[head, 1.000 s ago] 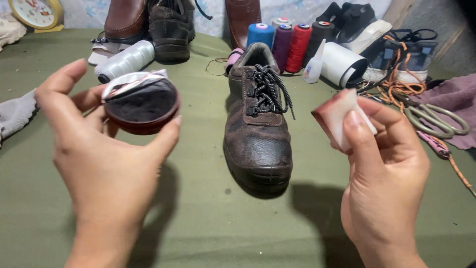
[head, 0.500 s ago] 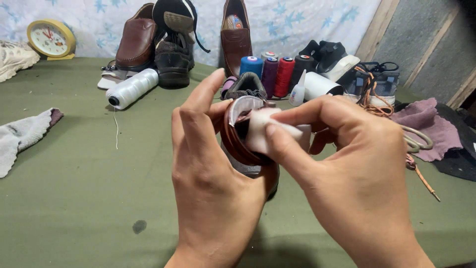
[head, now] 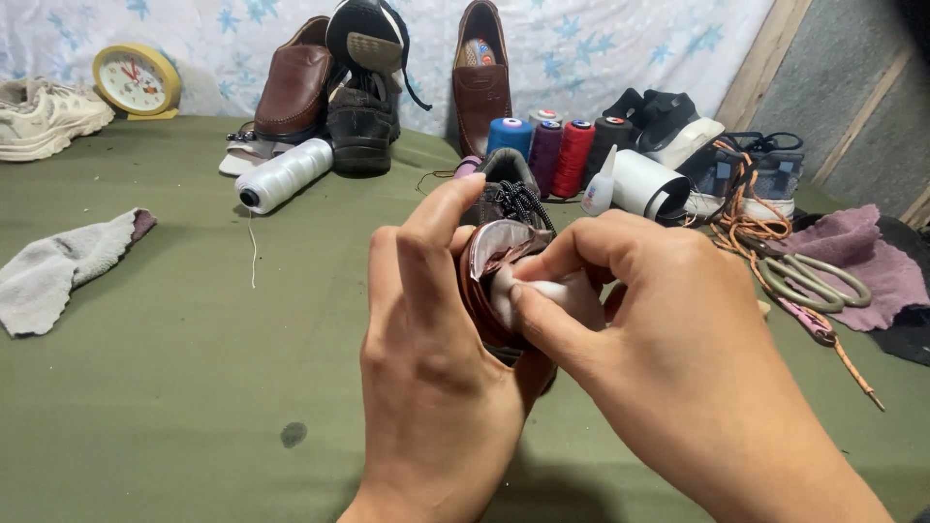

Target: Applying shoe polish to a leather boot using a sponge at a workbench.

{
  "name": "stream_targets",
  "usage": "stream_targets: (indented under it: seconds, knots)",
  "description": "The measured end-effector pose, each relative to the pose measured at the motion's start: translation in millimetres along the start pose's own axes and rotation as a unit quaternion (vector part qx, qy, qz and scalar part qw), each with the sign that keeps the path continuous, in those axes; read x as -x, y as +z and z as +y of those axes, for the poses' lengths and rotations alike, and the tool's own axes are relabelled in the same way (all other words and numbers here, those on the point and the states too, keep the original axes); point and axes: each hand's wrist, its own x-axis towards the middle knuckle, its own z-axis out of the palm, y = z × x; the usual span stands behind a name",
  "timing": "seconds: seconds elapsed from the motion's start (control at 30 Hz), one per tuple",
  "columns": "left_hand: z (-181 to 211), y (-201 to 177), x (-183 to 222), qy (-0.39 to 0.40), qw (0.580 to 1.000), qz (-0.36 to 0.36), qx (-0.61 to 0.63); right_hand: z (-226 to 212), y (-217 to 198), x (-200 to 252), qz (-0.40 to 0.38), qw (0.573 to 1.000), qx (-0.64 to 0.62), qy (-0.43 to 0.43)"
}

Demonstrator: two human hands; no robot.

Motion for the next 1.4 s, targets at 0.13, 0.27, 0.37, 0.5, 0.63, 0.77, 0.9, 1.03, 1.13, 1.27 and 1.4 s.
stream_targets:
  seconds: [0.13, 0.27, 0.37, 0.5, 0.63, 0.77, 0.9, 1.03, 1.13, 1.27, 1.4]
  knots:
    - [-11, 0, 3, -0.017, 1.000, -0.013, -0.005, -2, -7, -1, -0.096, 0.992, 0.069, 0.041]
    - [-11, -1, -2, -0.027, 0.998, 0.013, -0.047, 25, -8, -6, 0.058, 0.978, -0.039, -0.194]
    - [4, -3, -7, -0.012, 0.999, 0.010, -0.030, 22, 4, -11, 0.001, 0.992, 0.003, -0.125]
    - [-7, -1, -2, -0.022, 0.999, 0.014, -0.032, 10, -6, -8, -0.006, 1.000, -0.008, -0.027]
    - [0, -1, -5, -0.012, 0.999, 0.028, -0.026, 22, 3, -13, 0.036, 0.984, -0.056, -0.165]
    - [-11, 2, 0, -0.043, 0.998, 0.018, -0.034, 21, -5, -11, 0.042, 0.984, -0.052, -0.164]
    - [0, -1, -1, -0.030, 0.999, 0.018, -0.024, 33, 14, -17, 0.003, 0.965, -0.039, -0.258]
    - [-9, 1, 5, -0.046, 0.999, 0.012, -0.026, 24, 16, -15, -0.083, 0.992, 0.040, -0.092]
    - [-14, -4, 2, -0.034, 0.999, 0.009, -0.034, 16, 5, -15, -0.069, 0.995, 0.007, -0.071]
    - [-11, -7, -6, -0.014, 0.999, 0.025, -0.042, 18, -17, -15, 0.055, 0.977, -0.119, -0.170]
    - [-6, -2, -6, 0.000, 0.999, 0.025, -0.027, 27, 1, -19, 0.072, 0.964, -0.055, -0.250]
